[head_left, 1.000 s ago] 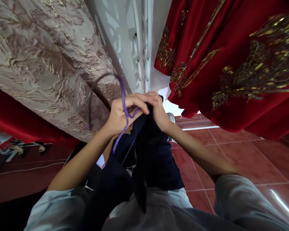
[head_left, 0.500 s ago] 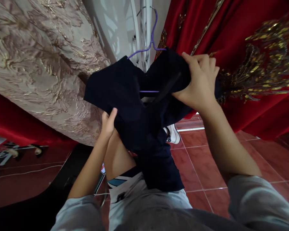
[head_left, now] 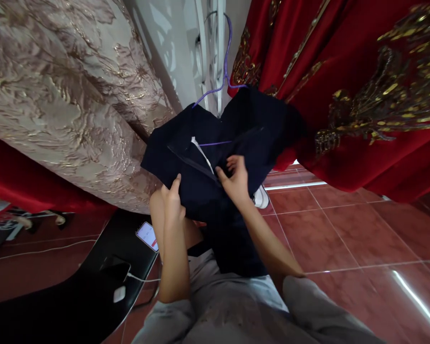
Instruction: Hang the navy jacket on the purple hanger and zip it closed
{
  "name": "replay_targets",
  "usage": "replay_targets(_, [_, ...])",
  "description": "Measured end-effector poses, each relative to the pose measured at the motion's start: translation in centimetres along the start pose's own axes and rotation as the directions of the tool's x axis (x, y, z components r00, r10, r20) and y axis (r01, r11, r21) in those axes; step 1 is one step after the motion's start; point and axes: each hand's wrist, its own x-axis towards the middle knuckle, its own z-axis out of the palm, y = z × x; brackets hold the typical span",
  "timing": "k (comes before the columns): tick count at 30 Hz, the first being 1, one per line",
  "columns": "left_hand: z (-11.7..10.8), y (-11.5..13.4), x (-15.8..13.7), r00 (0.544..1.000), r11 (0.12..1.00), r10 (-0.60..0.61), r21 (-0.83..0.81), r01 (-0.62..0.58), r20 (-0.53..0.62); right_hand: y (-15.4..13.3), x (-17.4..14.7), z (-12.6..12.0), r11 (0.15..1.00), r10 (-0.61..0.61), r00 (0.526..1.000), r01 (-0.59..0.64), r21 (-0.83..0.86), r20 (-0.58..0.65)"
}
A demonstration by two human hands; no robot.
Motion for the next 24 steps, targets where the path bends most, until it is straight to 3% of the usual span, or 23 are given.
replay_targets(1, [0.2,-0.1,-0.4,0.996,0.999,0.003,-0.041,-0.007,-0.086,1.1,-1.2,1.4,0.989,0.126,0.989,-0.131,0.062,0.077])
replay_targets(3, [0.6,-0.9,-0.9,0.946,0.993,0.080,-0.062,-0.104,-0.313,3.1,-3.7,3.0,0.946,0.282,0.948,-0.300,0.121,0.149])
replay_targets(6, [1.7,-2.6,-1.6,0.798,0.949,0.303,0.088,-0.303,-0.520,4.7,-6.5,2.6,0.914,0.352,0.918,-0.379,0.142,0.181])
replay_targets(8, [2.7,-3.6,-2.1,0.743,0.922,0.382,0.170,-0.348,-0.549,4.8,-7.0,1.8,0.902,0.360,0.907,-0.399,0.169,0.221])
replay_targets(10, [3.8,-3.9,-2.1,0.729,0.897,0.442,0.261,-0.357,-0.522,4.5,-6.4,1.2,0.892,0.351,0.903,-0.403,0.206,0.248])
replay_targets(12, [5.0,-3.7,-1.1,0.737,0.872,0.486,0.309,-0.379,-0.470,4.0,-5.4,1.1,0.886,0.335,0.905,-0.398,0.239,0.262])
replay_targets(16, [6.9,-2.6,3.7,0.862,0.919,0.394,0.161,-0.361,-0.318,3.4,-4.7,1.5,0.872,0.307,0.896,-0.400,0.283,0.321])
replay_targets(19, [7.8,-1.9,6.5,0.896,0.926,0.377,0.092,-0.366,-0.236,3.4,-5.6,1.5,0.857,0.316,0.878,-0.426,0.289,0.359])
replay_targets(21, [8.1,-1.6,6.2,0.902,0.922,0.378,0.002,-0.387,-0.208,3.3,-5.8,1.3,0.850,0.343,0.873,-0.446,0.282,0.346])
replay_targets(24, [7.9,-1.2,3.0,0.932,0.919,0.314,-0.188,-0.346,-0.181,2.7,-4.8,0.6,0.842,0.380,0.880,-0.457,0.286,0.285])
